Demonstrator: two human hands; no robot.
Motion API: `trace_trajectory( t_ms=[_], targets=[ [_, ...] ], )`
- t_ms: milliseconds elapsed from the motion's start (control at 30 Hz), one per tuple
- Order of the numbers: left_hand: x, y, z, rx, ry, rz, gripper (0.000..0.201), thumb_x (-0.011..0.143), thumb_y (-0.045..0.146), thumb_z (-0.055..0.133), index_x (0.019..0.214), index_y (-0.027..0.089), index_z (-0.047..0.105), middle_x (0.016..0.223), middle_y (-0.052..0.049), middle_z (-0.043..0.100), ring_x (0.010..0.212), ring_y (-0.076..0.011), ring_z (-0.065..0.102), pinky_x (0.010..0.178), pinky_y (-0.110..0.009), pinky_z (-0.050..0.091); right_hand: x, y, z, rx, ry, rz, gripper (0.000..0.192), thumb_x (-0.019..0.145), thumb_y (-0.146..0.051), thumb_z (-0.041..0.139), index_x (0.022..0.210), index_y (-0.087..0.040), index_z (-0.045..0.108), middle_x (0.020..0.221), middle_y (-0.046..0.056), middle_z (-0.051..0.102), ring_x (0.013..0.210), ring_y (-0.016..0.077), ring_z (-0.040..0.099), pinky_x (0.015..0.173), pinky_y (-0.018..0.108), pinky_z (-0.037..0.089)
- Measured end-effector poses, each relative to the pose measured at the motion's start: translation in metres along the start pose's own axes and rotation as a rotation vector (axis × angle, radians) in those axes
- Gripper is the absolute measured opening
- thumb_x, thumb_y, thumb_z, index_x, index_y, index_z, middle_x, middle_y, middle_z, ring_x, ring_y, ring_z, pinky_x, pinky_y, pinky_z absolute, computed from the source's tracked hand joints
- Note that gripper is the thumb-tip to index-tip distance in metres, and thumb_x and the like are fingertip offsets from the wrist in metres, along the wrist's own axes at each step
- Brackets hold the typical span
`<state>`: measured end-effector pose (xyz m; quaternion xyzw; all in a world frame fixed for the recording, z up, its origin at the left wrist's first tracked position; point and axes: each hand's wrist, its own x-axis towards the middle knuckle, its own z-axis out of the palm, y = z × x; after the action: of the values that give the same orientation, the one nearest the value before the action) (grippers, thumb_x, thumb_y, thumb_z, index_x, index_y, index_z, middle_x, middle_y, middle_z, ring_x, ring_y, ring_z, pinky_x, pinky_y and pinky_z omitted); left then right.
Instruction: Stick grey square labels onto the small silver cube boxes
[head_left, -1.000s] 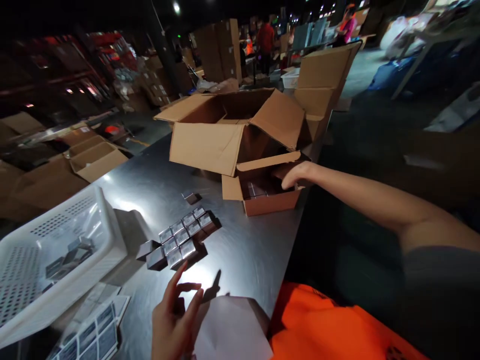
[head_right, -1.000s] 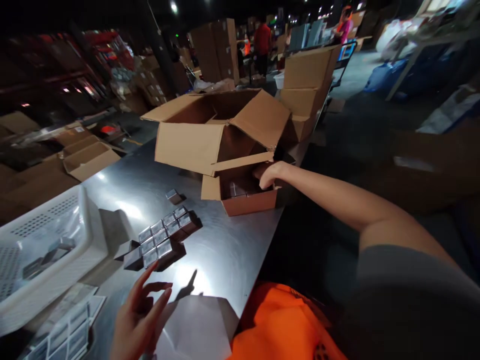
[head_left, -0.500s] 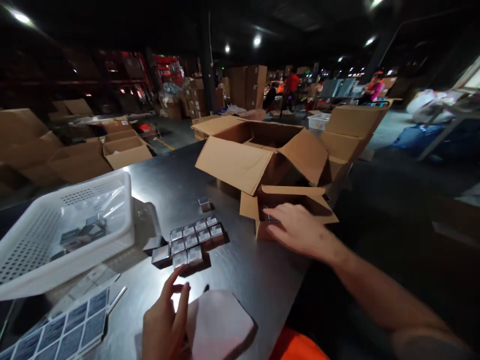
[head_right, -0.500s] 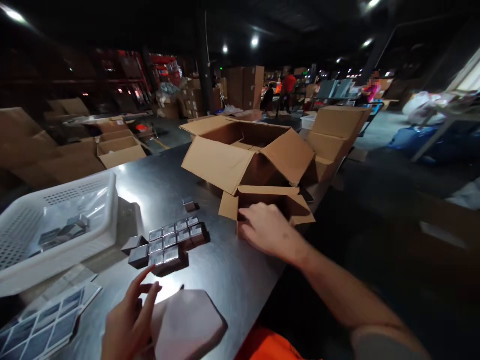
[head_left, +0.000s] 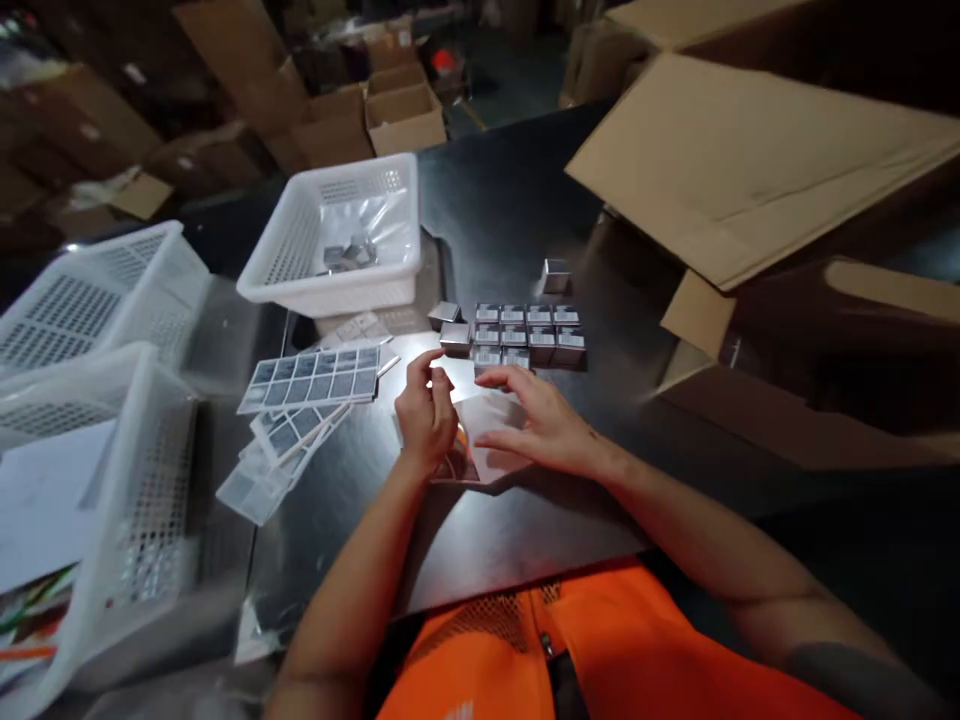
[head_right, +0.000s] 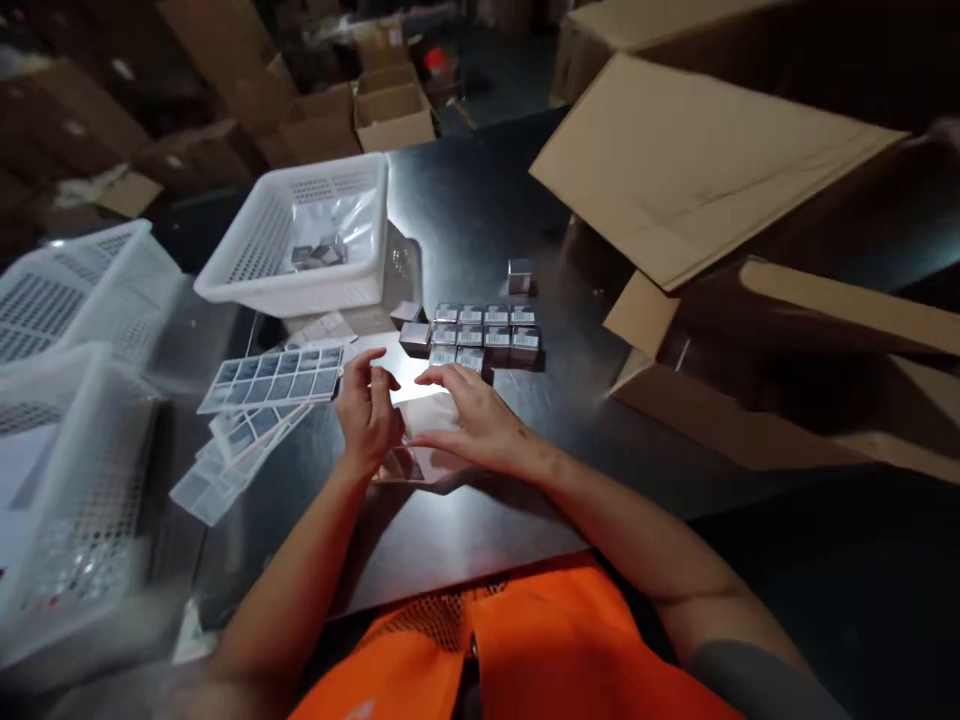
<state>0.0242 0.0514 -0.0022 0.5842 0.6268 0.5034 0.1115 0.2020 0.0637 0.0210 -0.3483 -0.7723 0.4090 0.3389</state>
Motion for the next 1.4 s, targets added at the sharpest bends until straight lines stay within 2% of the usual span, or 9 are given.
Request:
trace_trajectory(
  t_ms=[200,400,700,833,900,1000,1100,1267,1400],
  targets=[
    [-0.006,0.004,0.004,-0.023,-0.067,-0.006,0.047,0.105,0.053,0.034,0.121,0.018,0.060,0.073,0.000,0.064,0.057,-0.0131,0.055,0.060,-0.025,0.039,-0.007,0.005,0.001,0.044,-0.030,0.111,0.043,0.082,-0.032,0.078,0.120,-0.022,0.060,0.091,0.000,0.071,0.084,0.0179,0.069,0.081,0.032,0.053],
    [0.000,0.002,-0.002,0.299,-0.129,-0.093,0.044,0.106,0.047,0.036,0.110,0.019,0.069,0.056,0.003,0.050,0.049,-0.0132,0.042,0.058,-0.028,0.024,-0.005,0.008,-0.009,-0.020,-0.008,0.170,0.032,0.085,-0.028,0.073,0.115,-0.019,0.068,0.085,0.000,0.074,0.079,0.0167,0.069,0.075,0.029,0.049],
    [0.003,0.004,0.003,0.402,-0.137,-0.221,0.029,0.103,0.034,0.047,0.109,0.018,0.071,0.057,0.001,0.053,0.052,-0.0161,0.045,0.059,-0.027,0.022,-0.014,0.009,0.006,-0.564,0.107,-0.332,0.015,0.098,-0.023,0.059,0.098,-0.020,0.074,0.103,0.007,0.076,0.105,0.0273,0.067,0.095,0.046,0.041],
    [0.012,-0.002,-0.001,0.507,-0.222,-0.249,0.030,0.103,0.036,0.047,0.110,0.019,0.071,0.060,-0.001,0.057,0.054,-0.0184,0.047,0.061,-0.030,0.018,-0.013,0.002,-0.012,-0.288,0.002,-0.545,0.013,0.098,-0.024,0.059,0.093,-0.025,0.071,0.099,0.003,0.073,0.102,0.0215,0.064,0.093,0.039,0.048],
    [0.016,-0.005,-0.003,0.518,-0.314,-0.238,0.030,0.102,0.036,0.048,0.108,0.019,0.072,0.060,-0.001,0.058,0.057,-0.0190,0.049,0.061,-0.030,0.018,-0.010,0.003,-0.027,-0.260,0.159,-0.452,0.010,0.096,-0.027,0.064,0.104,-0.027,0.071,0.101,0.003,0.071,0.102,0.0219,0.063,0.095,0.039,0.050],
    [0.017,-0.006,-0.004,0.453,-0.474,-0.204,0.027,0.099,0.038,0.052,0.101,0.021,0.074,0.054,0.001,0.053,0.055,-0.0176,0.050,0.060,-0.029,0.022,-0.004,0.014,-0.041,-0.571,0.349,-0.225,0.050,0.093,-0.030,0.070,0.141,-0.024,0.056,0.116,0.010,0.070,0.110,0.0288,0.060,0.100,0.048,0.046],
    [0.015,-0.003,-0.003,0.361,-0.571,-0.201,0.029,0.096,0.041,0.054,0.094,0.022,0.075,0.050,0.004,0.051,0.050,-0.0157,0.048,0.059,-0.029,0.025,0.001,0.028,-0.038,-0.776,0.218,-0.085,0.080,0.091,-0.025,0.072,0.159,-0.016,0.031,0.120,0.014,0.070,0.118,0.0324,0.058,0.099,0.050,0.045],
    [0.011,0.000,-0.002,0.124,-0.617,-0.318,0.028,0.088,0.046,0.061,0.079,0.022,0.070,0.048,0.004,0.054,0.048,-0.0143,0.050,0.057,-0.027,0.030,0.002,0.039,-0.023,-0.772,0.177,-0.058,0.080,0.087,-0.006,0.062,0.159,-0.015,0.029,0.109,0.013,0.071,0.109,0.0321,0.061,0.093,0.049,0.049],
    [0.009,0.001,-0.001,-0.065,-0.691,-0.480,0.038,0.083,0.056,0.067,0.096,0.021,0.072,0.055,0.001,0.064,0.052,-0.0155,0.059,0.053,-0.025,0.037,-0.001,0.046,-0.022,-0.627,0.212,-0.083,0.087,0.078,-0.008,0.063,0.155,-0.019,0.023,0.107,0.009,0.066,0.098,0.0277,0.064,0.091,0.049,0.054]
  ],
)
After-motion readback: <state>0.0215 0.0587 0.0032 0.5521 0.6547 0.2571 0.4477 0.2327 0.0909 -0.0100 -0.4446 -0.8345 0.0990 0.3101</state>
